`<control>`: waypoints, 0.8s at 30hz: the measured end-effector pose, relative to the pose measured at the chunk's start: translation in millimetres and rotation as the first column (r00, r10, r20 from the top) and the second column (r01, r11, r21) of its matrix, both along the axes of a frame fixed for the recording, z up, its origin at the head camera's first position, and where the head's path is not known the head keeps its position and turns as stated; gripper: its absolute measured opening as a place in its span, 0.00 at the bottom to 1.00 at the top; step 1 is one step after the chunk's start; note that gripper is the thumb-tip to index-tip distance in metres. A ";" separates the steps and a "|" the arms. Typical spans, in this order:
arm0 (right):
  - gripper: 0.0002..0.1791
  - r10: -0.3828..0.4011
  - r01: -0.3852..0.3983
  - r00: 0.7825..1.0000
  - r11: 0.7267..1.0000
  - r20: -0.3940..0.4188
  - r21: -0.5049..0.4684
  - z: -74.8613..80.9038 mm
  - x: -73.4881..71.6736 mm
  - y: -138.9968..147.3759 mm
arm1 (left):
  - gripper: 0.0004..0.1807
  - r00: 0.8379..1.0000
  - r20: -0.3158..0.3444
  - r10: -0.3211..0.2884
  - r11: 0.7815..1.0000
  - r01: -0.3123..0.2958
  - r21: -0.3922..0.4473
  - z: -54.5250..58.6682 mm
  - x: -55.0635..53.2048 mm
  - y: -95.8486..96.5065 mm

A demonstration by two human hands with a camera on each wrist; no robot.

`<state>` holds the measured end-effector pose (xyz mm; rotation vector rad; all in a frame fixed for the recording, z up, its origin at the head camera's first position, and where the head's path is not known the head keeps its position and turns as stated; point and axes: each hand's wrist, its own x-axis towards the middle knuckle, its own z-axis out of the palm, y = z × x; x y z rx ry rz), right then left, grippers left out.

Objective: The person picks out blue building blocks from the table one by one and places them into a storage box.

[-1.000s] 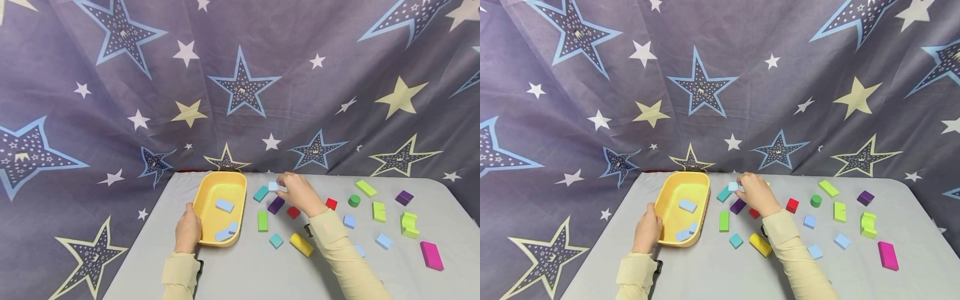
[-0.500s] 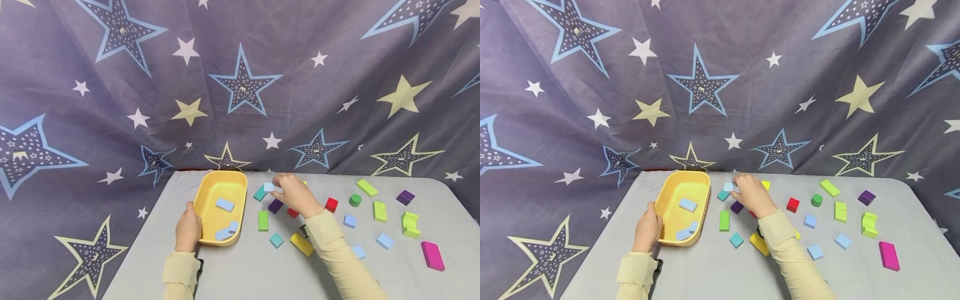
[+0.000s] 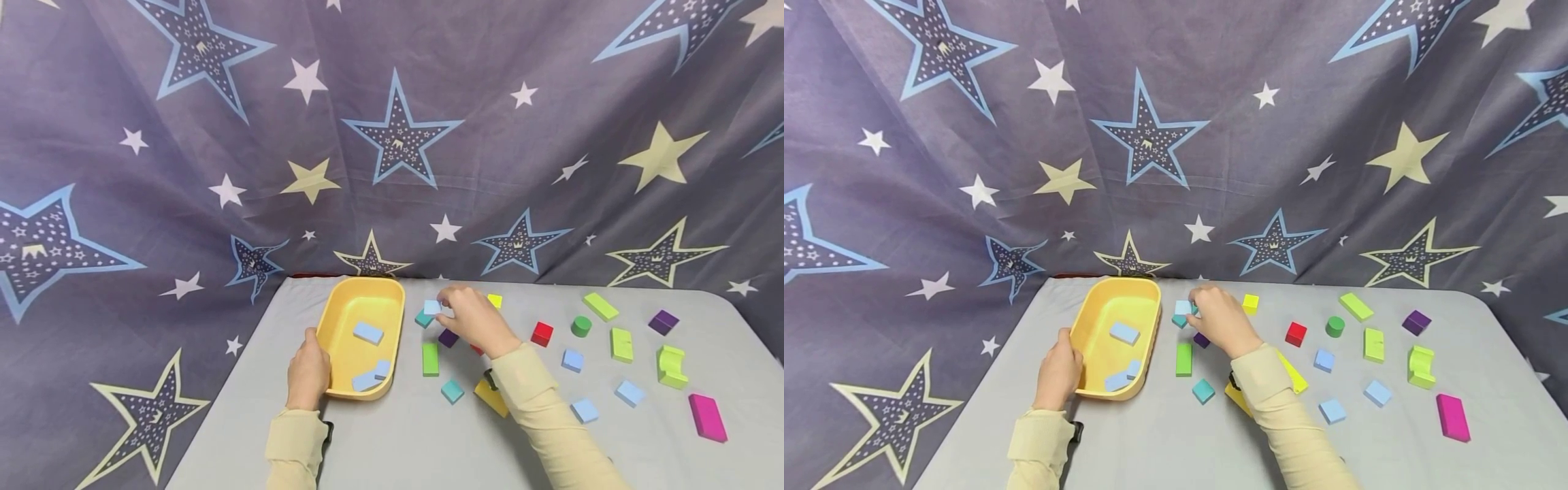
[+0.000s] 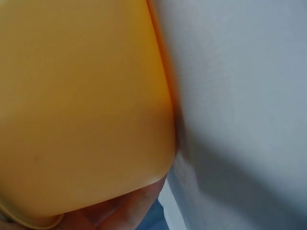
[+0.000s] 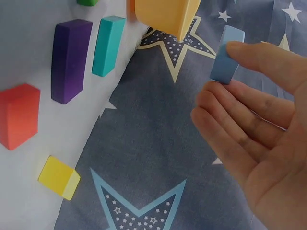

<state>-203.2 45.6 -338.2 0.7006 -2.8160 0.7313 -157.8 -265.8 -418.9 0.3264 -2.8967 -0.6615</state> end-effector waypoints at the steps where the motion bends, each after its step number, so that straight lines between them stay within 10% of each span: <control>1: 0.15 0.002 -0.002 1.000 1.000 0.000 0.001 0.3 0.1 -1.5 | 0.21 1.000 0.002 0.001 1.000 -0.001 0.001 -0.1 0.0 -0.2; 24: 0.10 0.071 -0.070 0.990 0.997 -0.119 0.010 -5.6 3.6 -25.9 | 0.20 1.000 -0.005 -0.001 1.000 0.001 -0.001 -0.4 0.9 -1.2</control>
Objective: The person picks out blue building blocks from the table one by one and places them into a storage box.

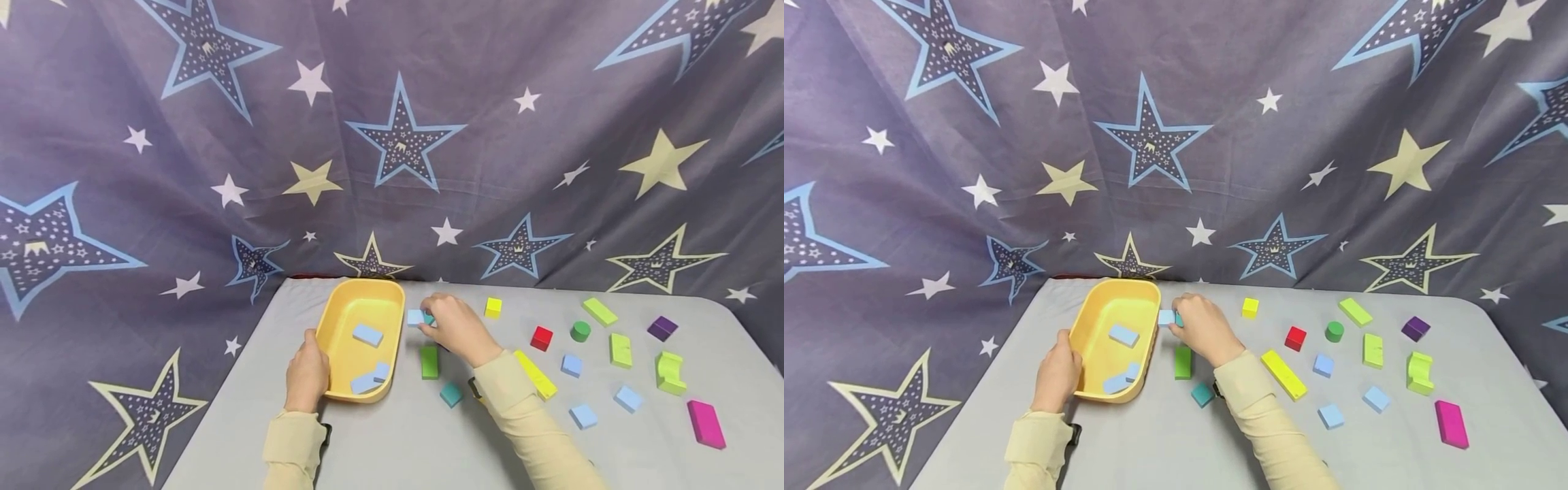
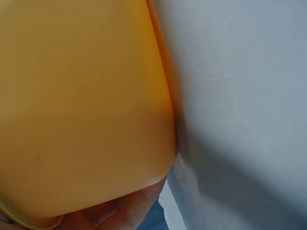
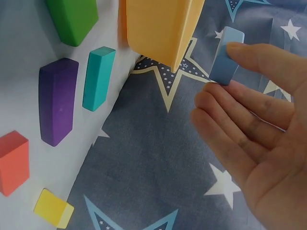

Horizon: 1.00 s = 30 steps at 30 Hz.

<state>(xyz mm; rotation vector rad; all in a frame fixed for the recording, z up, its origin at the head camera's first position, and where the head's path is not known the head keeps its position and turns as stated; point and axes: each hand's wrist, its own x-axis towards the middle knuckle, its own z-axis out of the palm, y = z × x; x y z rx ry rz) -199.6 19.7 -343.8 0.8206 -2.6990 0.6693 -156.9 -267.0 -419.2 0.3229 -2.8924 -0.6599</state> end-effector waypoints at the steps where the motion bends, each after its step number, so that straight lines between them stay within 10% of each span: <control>1: 0.10 0.000 0.000 1.000 1.000 0.001 -0.001 0.3 0.2 -0.5 | 0.20 1.000 -0.002 -0.001 1.000 0.001 0.000 0.0 -0.2 0.0; 30: 0.11 0.082 -0.082 0.997 0.996 -0.013 0.039 11.5 8.0 -30.1 | 0.21 1.000 -0.003 0.001 1.000 -0.001 -0.007 -2.1 -2.6 0.1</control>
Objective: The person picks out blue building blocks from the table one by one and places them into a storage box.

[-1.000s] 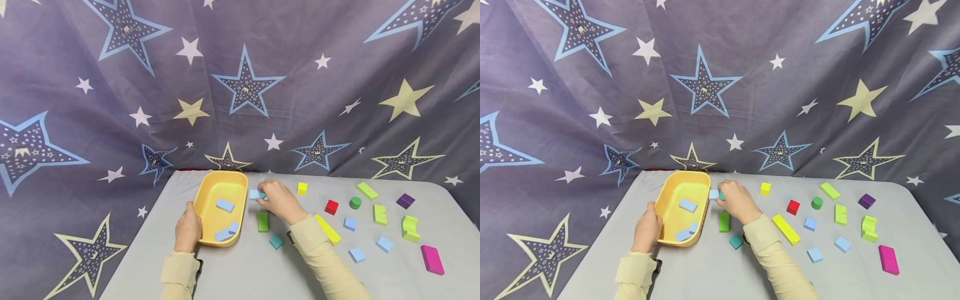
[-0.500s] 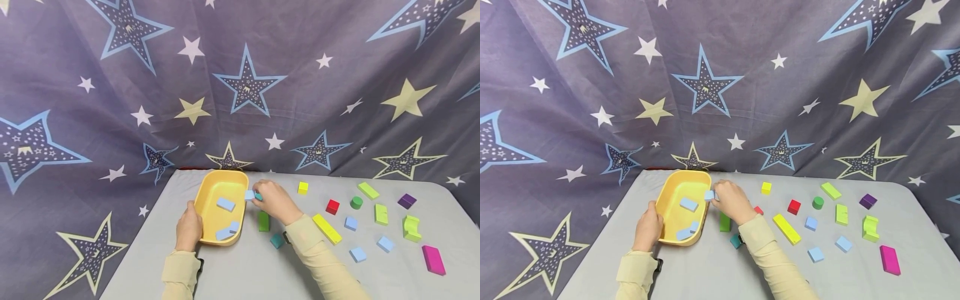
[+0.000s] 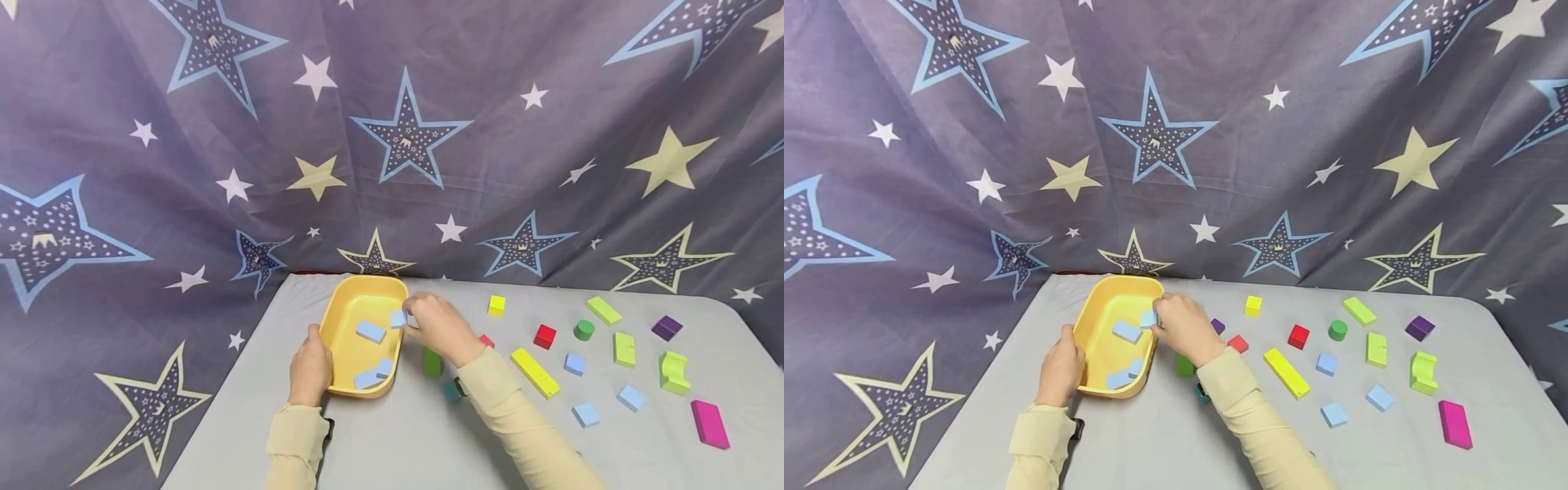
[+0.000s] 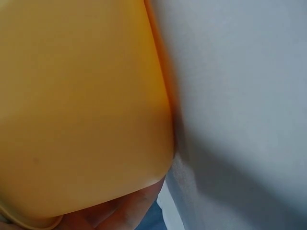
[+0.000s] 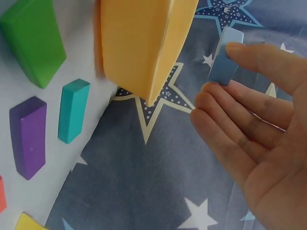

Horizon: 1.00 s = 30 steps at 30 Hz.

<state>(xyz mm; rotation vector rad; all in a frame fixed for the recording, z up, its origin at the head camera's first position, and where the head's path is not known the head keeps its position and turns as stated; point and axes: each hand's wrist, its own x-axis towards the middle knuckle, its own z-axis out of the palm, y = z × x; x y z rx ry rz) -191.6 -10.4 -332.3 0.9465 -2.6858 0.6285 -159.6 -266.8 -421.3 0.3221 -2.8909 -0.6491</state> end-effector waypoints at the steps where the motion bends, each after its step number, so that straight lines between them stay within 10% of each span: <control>1: 0.11 0.003 -0.003 1.000 1.000 0.003 0.002 0.5 0.7 -1.4 | 0.21 1.000 -0.002 0.001 1.000 -0.001 0.000 0.4 0.0 0.0; 30: 0.12 0.082 -0.079 0.996 0.993 -0.033 0.082 -3.0 12.5 -29.2 | 0.21 1.000 -0.002 0.003 1.000 -0.003 0.010 2.3 1.4 0.5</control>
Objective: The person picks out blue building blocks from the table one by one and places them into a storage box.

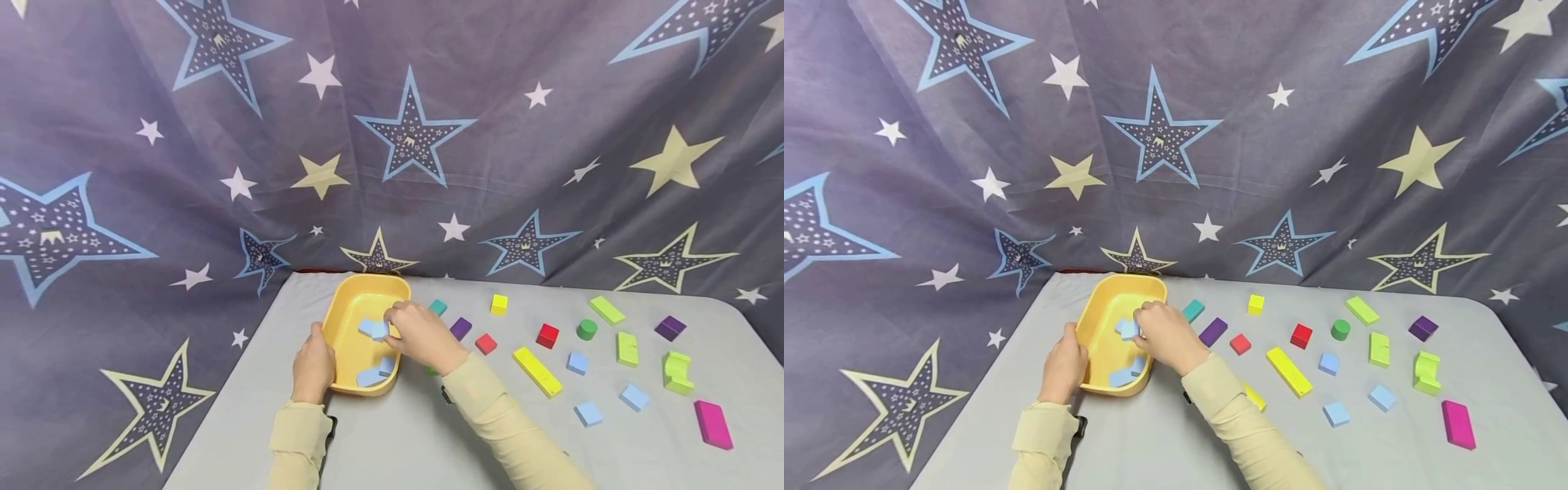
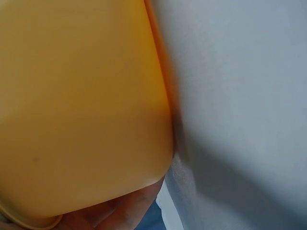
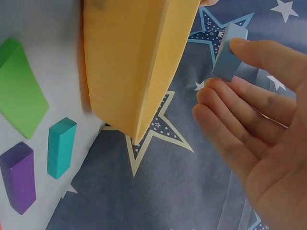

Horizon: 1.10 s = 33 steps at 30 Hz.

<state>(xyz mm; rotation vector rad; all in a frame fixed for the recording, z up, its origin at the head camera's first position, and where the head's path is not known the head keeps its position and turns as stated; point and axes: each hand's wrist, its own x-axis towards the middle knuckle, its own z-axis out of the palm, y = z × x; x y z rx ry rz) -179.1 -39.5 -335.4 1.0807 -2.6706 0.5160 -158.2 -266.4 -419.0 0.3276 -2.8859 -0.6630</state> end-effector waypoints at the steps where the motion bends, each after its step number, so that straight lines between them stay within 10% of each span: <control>1: 0.12 -0.001 0.001 1.000 1.000 -0.001 0.005 -0.4 0.3 -0.9 | 0.21 1.000 -0.005 -0.001 1.000 0.001 -0.001 -0.5 0.0 0.0; 33: 0.11 0.025 -0.027 0.999 0.998 0.036 0.064 -5.7 6.1 -21.1 | 0.20 0.999 -0.039 -0.010 1.000 0.010 -0.011 -3.4 0.3 -0.1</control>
